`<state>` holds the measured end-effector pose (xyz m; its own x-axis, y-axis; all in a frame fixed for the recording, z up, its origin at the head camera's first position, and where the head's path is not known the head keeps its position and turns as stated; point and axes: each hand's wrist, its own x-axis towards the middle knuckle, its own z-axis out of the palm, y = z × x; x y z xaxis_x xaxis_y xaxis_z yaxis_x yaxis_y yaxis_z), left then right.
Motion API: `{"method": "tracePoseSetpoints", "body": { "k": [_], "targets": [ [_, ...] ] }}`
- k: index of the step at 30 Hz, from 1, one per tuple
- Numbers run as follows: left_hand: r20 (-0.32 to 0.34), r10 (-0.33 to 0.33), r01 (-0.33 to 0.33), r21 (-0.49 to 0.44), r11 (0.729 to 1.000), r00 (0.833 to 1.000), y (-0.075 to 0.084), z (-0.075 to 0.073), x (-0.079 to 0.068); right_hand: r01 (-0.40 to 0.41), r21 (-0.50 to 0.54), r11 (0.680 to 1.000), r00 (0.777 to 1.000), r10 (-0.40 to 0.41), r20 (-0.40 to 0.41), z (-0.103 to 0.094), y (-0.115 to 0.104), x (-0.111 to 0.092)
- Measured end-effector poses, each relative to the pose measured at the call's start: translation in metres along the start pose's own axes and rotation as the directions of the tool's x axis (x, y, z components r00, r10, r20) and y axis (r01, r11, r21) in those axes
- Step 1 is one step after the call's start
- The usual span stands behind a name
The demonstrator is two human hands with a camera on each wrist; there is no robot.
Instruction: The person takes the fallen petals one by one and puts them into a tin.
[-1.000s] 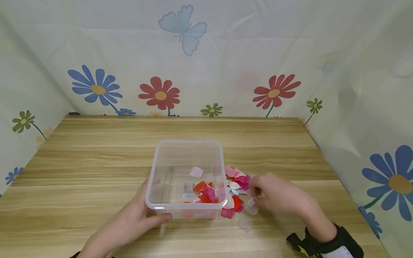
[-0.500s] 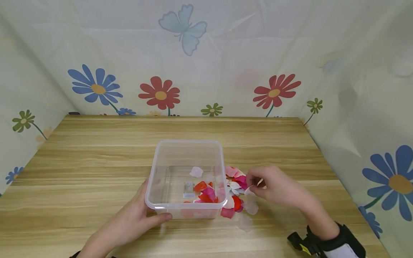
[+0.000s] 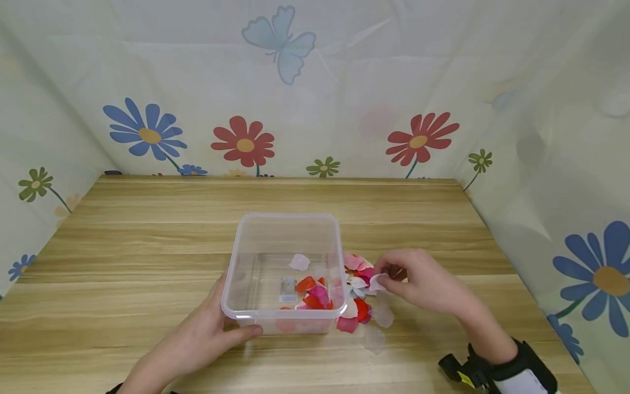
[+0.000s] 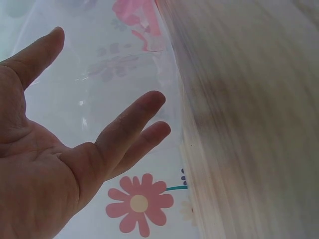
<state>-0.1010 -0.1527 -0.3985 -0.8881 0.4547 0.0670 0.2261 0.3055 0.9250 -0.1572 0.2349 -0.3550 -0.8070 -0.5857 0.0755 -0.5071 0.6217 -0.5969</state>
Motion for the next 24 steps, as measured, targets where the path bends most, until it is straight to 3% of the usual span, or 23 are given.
{"method": "tracePoseSetpoints", "body": {
  "k": [7,12,20,24],
  "targets": [
    [-0.006,-0.018,0.018,0.03,0.999,1.0,0.001,0.0,0.0,-0.028,0.047,0.999,0.999,0.029,-0.034,0.0,-0.001,0.0],
    [-0.007,-0.015,0.015,0.031,0.999,1.0,0.002,0.0,0.0,0.009,0.116,0.993,0.991,0.007,-0.135,0.0,-0.006,0.001],
    [-0.023,-0.02,0.022,0.052,0.998,1.0,0.002,-0.001,0.0,0.108,0.155,0.982,0.942,-0.051,-0.332,-0.001,-0.021,0.003],
    [-0.026,-0.019,0.02,0.065,0.998,0.999,0.002,-0.001,0.0,0.203,0.184,0.962,0.911,-0.117,-0.394,-0.001,-0.032,0.006]
  ]
}}
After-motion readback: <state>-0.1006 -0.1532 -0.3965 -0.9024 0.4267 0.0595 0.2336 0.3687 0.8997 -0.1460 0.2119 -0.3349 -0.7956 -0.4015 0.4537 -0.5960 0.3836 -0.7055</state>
